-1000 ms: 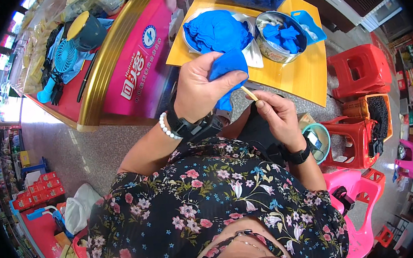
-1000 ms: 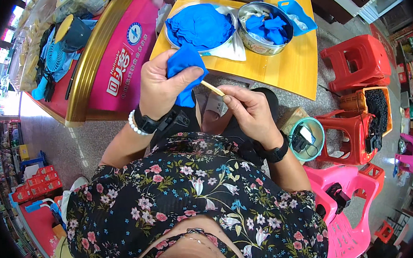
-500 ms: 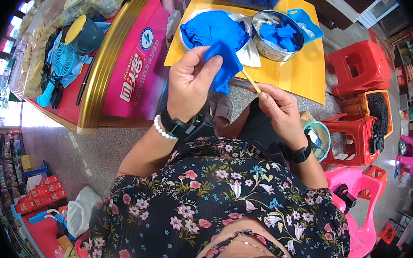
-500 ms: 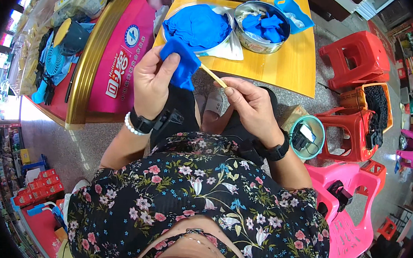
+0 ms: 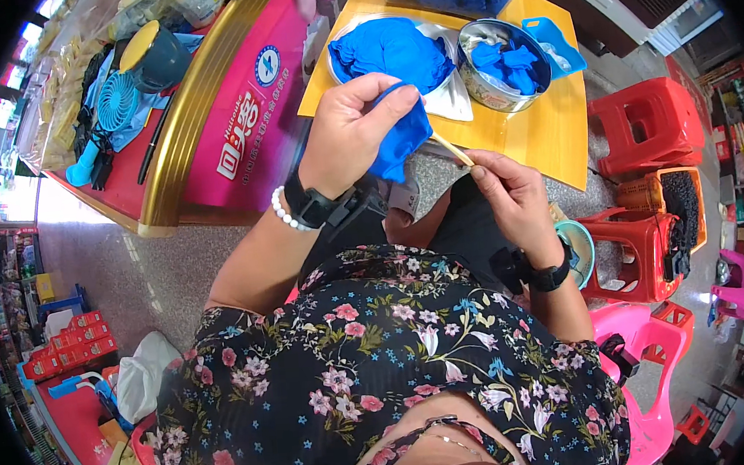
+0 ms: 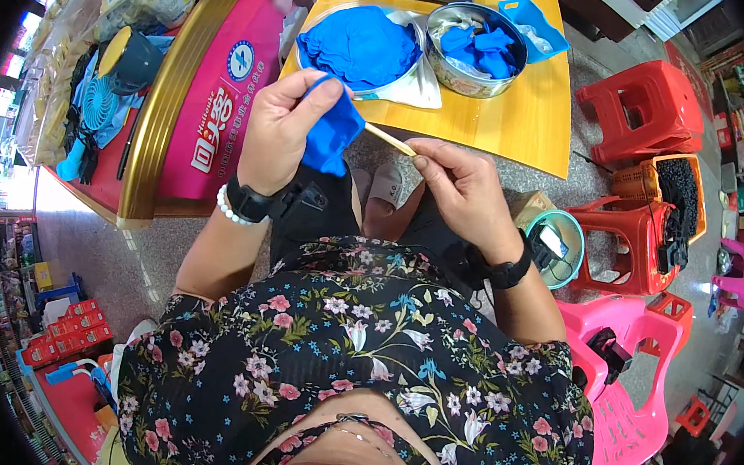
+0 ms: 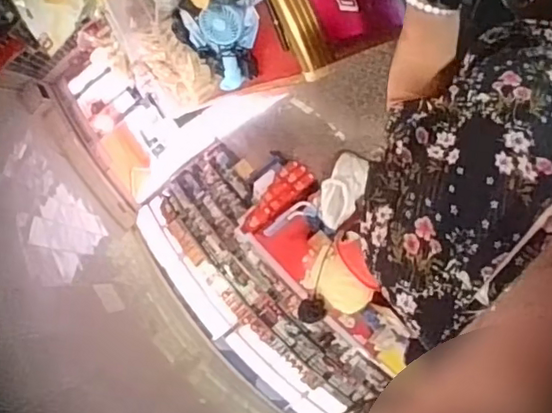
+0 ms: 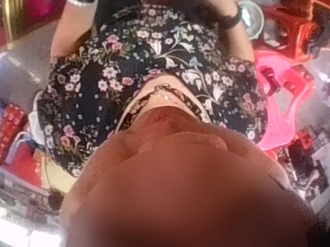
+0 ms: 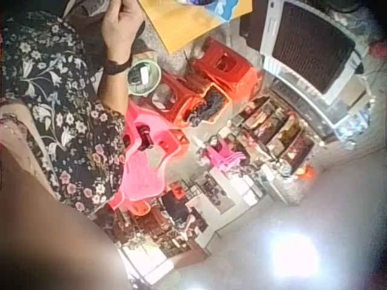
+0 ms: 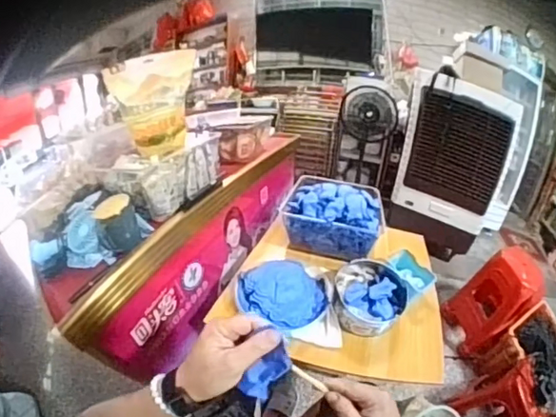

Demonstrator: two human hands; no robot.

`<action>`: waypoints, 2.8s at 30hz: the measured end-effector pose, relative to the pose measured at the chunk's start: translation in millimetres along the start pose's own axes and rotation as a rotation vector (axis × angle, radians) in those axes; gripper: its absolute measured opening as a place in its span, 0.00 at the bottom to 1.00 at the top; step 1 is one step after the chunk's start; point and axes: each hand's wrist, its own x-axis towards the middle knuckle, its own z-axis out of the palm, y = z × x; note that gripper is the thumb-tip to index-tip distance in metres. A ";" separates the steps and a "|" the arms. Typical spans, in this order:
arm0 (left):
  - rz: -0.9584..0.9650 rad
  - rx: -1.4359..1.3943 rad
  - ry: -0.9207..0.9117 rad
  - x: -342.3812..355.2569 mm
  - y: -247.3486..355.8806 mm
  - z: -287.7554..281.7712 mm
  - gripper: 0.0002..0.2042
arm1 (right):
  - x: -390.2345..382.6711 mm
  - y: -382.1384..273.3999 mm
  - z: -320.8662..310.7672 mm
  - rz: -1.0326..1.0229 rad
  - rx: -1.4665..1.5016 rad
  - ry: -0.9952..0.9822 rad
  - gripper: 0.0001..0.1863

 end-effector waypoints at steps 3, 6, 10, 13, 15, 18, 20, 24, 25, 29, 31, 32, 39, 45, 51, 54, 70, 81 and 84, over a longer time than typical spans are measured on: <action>-0.067 0.069 -0.101 4.9 -5.0 -1.7 0.08 | 4.3 -14.2 -7.6 -0.021 -0.237 -0.081 0.09; -0.143 0.150 -0.182 9.0 -10.1 1.9 0.08 | 10.8 -27.6 -14.0 -0.032 -0.408 -0.203 0.09; -0.277 0.148 -0.290 18.7 -21.3 1.1 0.09 | 14.2 -21.7 -18.1 -0.112 -0.427 -0.343 0.08; -0.302 -0.012 -0.303 23.2 -19.9 -2.8 0.13 | 8.4 -13.4 -17.7 0.046 -0.007 -0.320 0.09; -0.264 -0.185 -0.276 21.9 -15.0 -11.7 0.23 | 3.7 -8.2 -17.5 0.053 0.154 -0.296 0.10; -0.235 -0.371 -0.343 10.7 2.5 -18.3 0.27 | 0.9 -10.3 -17.6 0.249 0.557 -0.310 0.12; -0.143 -0.531 -0.299 2.8 6.5 -13.3 0.22 | 3.2 -7.2 -13.9 0.236 0.594 -0.321 0.13; -0.126 -0.417 -0.171 -7.8 10.3 -0.6 0.18 | 1.2 -9.2 -6.6 0.286 0.645 -0.293 0.14; -0.127 -0.419 -0.172 -9.7 15.4 1.6 0.18 | 1.0 -9.2 -5.8 0.287 0.644 -0.291 0.14; -0.019 -0.122 -0.018 -15.8 24.7 8.3 0.13 | 0.7 -6.9 -5.1 0.267 0.573 -0.256 0.13; 0.012 -0.216 0.021 -17.8 21.4 9.6 0.11 | -0.8 -8.0 -4.8 0.261 0.537 -0.246 0.13; 0.012 -0.216 0.024 -19.0 21.9 10.0 0.11 | -1.4 -10.3 -4.3 0.214 0.441 -0.224 0.13; -0.020 -0.106 0.043 -21.1 8.3 15.5 0.08 | -0.8 -10.5 -1.9 0.222 0.441 -0.215 0.13; 0.048 -0.058 0.134 -24.6 14.5 24.8 0.06 | -2.6 -6.9 -1.8 0.163 0.350 -0.209 0.12; -0.094 -0.139 -0.042 -19.9 20.7 16.6 0.03 | -6.7 -7.1 6.3 0.136 0.354 -0.172 0.12; -0.062 -0.151 -0.042 -16.8 16.4 17.2 0.05 | -4.4 -6.0 6.7 0.208 0.345 -0.201 0.12; -0.061 -0.198 0.000 -16.2 12.5 15.5 0.05 | -1.9 -5.2 17.3 0.186 0.440 -0.161 0.12; -0.020 -0.317 0.156 -18.3 5.4 23.2 0.09 | 0.6 -0.8 18.7 0.171 0.418 -0.169 0.12; 0.130 -0.043 0.247 -20.3 4.9 19.3 0.11 | -0.8 -1.7 18.8 0.186 0.419 -0.168 0.12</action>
